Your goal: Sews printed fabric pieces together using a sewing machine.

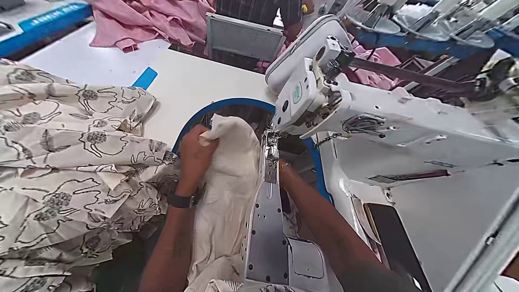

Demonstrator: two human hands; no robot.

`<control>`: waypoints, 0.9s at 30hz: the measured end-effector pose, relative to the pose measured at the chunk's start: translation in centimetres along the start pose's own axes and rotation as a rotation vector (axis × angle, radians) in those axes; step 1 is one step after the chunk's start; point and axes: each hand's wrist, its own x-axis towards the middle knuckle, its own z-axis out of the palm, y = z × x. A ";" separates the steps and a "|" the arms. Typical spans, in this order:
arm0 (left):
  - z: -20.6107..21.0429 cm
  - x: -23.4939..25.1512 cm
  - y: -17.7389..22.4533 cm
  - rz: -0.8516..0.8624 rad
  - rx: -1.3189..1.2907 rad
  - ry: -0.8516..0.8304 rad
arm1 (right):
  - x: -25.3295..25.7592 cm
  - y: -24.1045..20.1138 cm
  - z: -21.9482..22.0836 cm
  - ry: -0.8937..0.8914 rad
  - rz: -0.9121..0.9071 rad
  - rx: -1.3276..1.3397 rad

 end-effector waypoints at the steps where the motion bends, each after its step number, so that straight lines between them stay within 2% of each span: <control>1: -0.4 -0.5 -1.4 -0.079 0.106 0.034 | 1.4 1.4 -2.8 -0.028 -0.120 -0.252; 3: -0.1 -3.3 -3.8 -0.283 0.244 0.012 | 2.2 1.9 -7.6 -0.150 -0.241 -0.824; 4: 0.4 -5.2 -4.6 -0.387 0.296 -0.049 | 0.6 1.3 -9.0 -0.271 -0.191 -1.136; 5: 1.0 -7.4 -5.7 -0.482 0.332 -0.153 | -2.3 1.1 -9.7 -0.379 -0.065 -1.400; 7: 2.1 -10.4 -8.7 -0.582 0.366 -0.456 | -8.0 2.3 -10.7 -0.453 0.176 -1.636; 8: 2.6 -10.6 -9.7 -0.582 0.336 -0.593 | -9.7 2.6 -11.2 -0.414 0.194 -1.595; 9: 3.0 -10.3 -9.5 -0.534 0.266 -0.670 | -11.1 2.7 -11.5 -0.327 0.122 -1.437; 10: 3.6 -9.6 -8.1 -0.451 0.138 -0.673 | -12.4 2.5 -11.3 -0.211 -0.035 -1.245; 12: 4.6 -8.0 -2.2 -0.308 -0.267 -0.643 | -14.9 1.9 -8.8 -0.036 -0.482 -0.954; 14: 4.3 -8.4 3.5 -0.341 -0.684 -0.867 | -17.5 2.8 -6.5 0.000 -0.931 -0.878; 15: 4.0 -8.7 4.7 -0.372 -0.761 -0.987 | -18.1 3.7 -6.1 0.003 -1.105 -0.897; 16: 3.8 -8.8 4.8 -0.351 -0.741 -1.026 | -18.1 4.6 -6.2 0.018 -1.238 -0.931; 17: 4.0 -8.5 4.2 -0.266 -0.620 -0.935 | -17.8 5.2 -6.4 0.013 -1.297 -0.945; 18: 4.7 -7.9 3.5 -0.147 -0.422 -0.743 | -17.5 5.6 -6.4 0.005 -1.315 -0.919; 19: 6.0 -7.0 2.5 -0.010 -0.199 -0.541 | -17.6 5.7 -6.0 -0.001 -1.302 -0.901; 20: 7.7 -6.3 1.7 0.107 -0.067 -0.414 | -17.9 5.6 -5.7 0.010 -1.258 -0.898; 22: 10.8 -6.2 1.7 0.189 0.059 -0.319 | -18.1 4.8 -6.0 0.104 -1.009 -0.927; 24: 11.4 -7.1 2.8 0.135 0.183 -0.360 | -16.6 2.5 -8.5 0.145 -0.487 -0.971; 25: 11.2 -7.4 2.9 0.108 0.230 -0.415 | -15.1 1.7 -10.0 0.135 -0.302 -0.941; 27: 10.8 -7.4 2.9 0.073 0.256 -0.494 | -13.3 1.1 -11.2 0.119 -0.262 -0.871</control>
